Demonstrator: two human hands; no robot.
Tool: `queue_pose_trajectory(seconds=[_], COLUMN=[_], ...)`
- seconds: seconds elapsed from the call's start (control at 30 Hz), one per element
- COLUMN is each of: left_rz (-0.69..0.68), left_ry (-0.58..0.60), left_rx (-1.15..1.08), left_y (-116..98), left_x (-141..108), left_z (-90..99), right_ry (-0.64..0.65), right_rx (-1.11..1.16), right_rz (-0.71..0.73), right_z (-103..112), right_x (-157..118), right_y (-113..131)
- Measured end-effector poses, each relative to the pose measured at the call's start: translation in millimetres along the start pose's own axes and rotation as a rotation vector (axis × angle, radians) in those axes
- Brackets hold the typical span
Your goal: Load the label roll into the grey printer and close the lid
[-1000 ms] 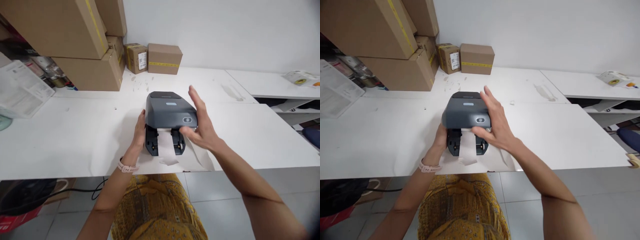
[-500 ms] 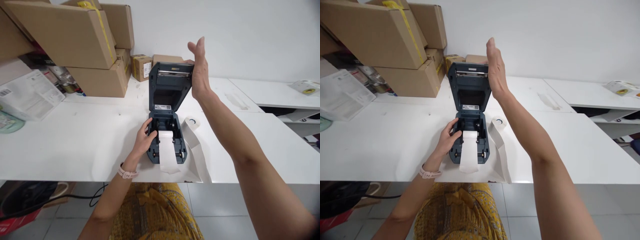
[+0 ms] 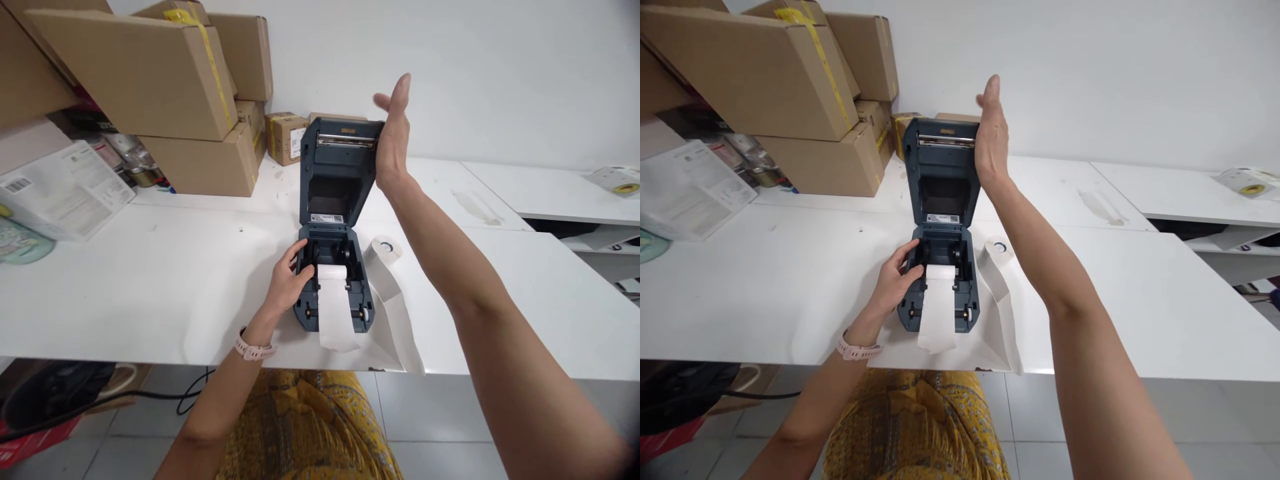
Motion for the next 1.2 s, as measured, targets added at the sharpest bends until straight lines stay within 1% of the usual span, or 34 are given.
queue_pose_trajectory(seconds=[0.03, 0.07, 0.1, 0.13, 0.17, 0.2, 0.27, 0.3, 0.33, 0.37, 0.4, 0.47, 0.53, 0.6, 0.67, 0.73, 0.77, 0.8, 0.83, 0.87, 0.9, 0.93, 0.97, 1.0, 1.03, 1.1, 1.2], left_rz=[-0.014, -0.025, -0.031, -0.036, -0.043, -0.05, -0.067, -0.073, -0.075, -0.072, -0.067, -0.057, -0.062, -0.083, -0.099, -0.108, -0.111, -0.114, -0.115, -0.117, -0.118, -0.118, -0.118, -0.118, -0.119, -0.128, -0.139], left_ry=[-0.004, -0.007, -0.009, -0.011, -0.012, -0.013, -0.021, -0.022, -0.018, -0.013, -0.01, -0.011, -0.011, 0.001, 0.02, 0.034, 0.038, 0.038, 0.037, 0.035, 0.033, 0.035, 0.036, 0.036, 0.034, 0.026, 0.017], left_rx=[0.002, 0.001, -0.005, -0.013, -0.022, -0.026, -0.025, -0.022, -0.021, -0.022, -0.024, -0.022, -0.005, 0.014, 0.022, 0.026, 0.029, 0.033, 0.038, 0.045, 0.052, 0.059, 0.065, 0.07, 0.074, 0.081, 0.103], left_y=[-1.1, -1.7, -1.9, -1.9, -2.1, -2.4, -3.0, -3.2, -2.9, -2.1, -1.0, 0.8, 1.4, 0.9, 1.1, 1.8, 2.0, 2.0, 1.7, 1.0, 0.1, -1.0, -2.2, -3.2, -4.1, -5.7, -6.9], left_x=[0.2, 0.5, 0.7, 1.0, 1.3, 1.5, 2.1, 2.4, 2.6, 2.9, 3.1, 3.5, 3.7, 3.7, 3.7, 3.3, 3.0, 2.7, 2.3, 1.8, 1.3, 0.9, 0.6, 0.4, 0.4, 0.6, 1.0], left_z=[0.4, 0.6, 0.5, 0.4, 0.1, -0.1, 0.3, 0.6, 0.5, 0.6, 1.2, 3.3, 6.0, 7.4, 7.7, 7.8, 7.8, 8.0, 8.2, 8.3, 8.3, 8.0, 7.6, 7.3, 7.1, 7.2, 7.5], right_ry=[-0.103, -0.172, -0.185, -0.152, -0.067, 0.091, 0.516, 0.698, 0.837, 0.921, 0.967, 1.012, 1.038, 1.046, 1.066, 1.08, 1.051, 0.982, 0.871, 0.723, 0.576, 0.463, 0.372, 0.287, 0.242, 0.225, 0.319], right_rx=[-0.042, -0.105, -0.185, -0.244, -0.277, -0.301, -0.347, -0.364, -0.378, -0.385, -0.385, -0.372, -0.356, -0.299, -0.131, 0.137, 0.276, 0.397, 0.49, 0.55, 0.582, 0.593, 0.587, 0.555, 0.504, 0.399, 0.364], right_rz=[0.012, 0.08, 0.156, 0.223, 0.285, 0.305, 0.275, 0.255, 0.241, 0.237, 0.236, 0.218, 0.182, 0.129, 0.037, -0.078, -0.117, -0.14, -0.137, -0.121, -0.114, -0.13, -0.17, -0.245, -0.328, -0.496, -0.659], right_z=[11.3, 19.3, 21.7, 19.6, 12.7, -0.4, -34.5, -47.6, -56.7, -62.3, -65.9, -71.3, -75.4, -75.5, -68.1, -48.0, -31.4, -10.1, 15.3, 44.2, 72.8, 96.9, 116.1, 131.1, 139.6, 142.8, 126.1], right_x=[-15.3, -34.8, -56.8, -79.8, -102.6, -124.1, -168.0, -188.5, -205.3, -216.5, -223.0, -227.5, -225.8, -219.4, -211.6, -204.3, -199.7, -194.0, -188.2, -183.5, -183.0, -187.5, -195.3, -205.3, -217.2, -241.5, -268.1], right_y=[16.8, 38.8, 59.9, 76.9, 89.4, 93.8, 85.2, 77.8, 70.8, 65.6, 61.6, 56.0, 52.6, 53.0, 56.0, 59.3, 60.1, 58.6, 54.5, 47.1, 36.3, 22.8, 7.0, -11.9, -30.3, -63.1, -93.0])
Point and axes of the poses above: each hand's wrist, its own x-axis towards the middle knuckle, its own z-axis out of the back of the hand, y = z × x, the point moved 9 cm from there along x, towards the middle knuckle, and after that the axes turned 1 degree about z, right-handed, at the moved point
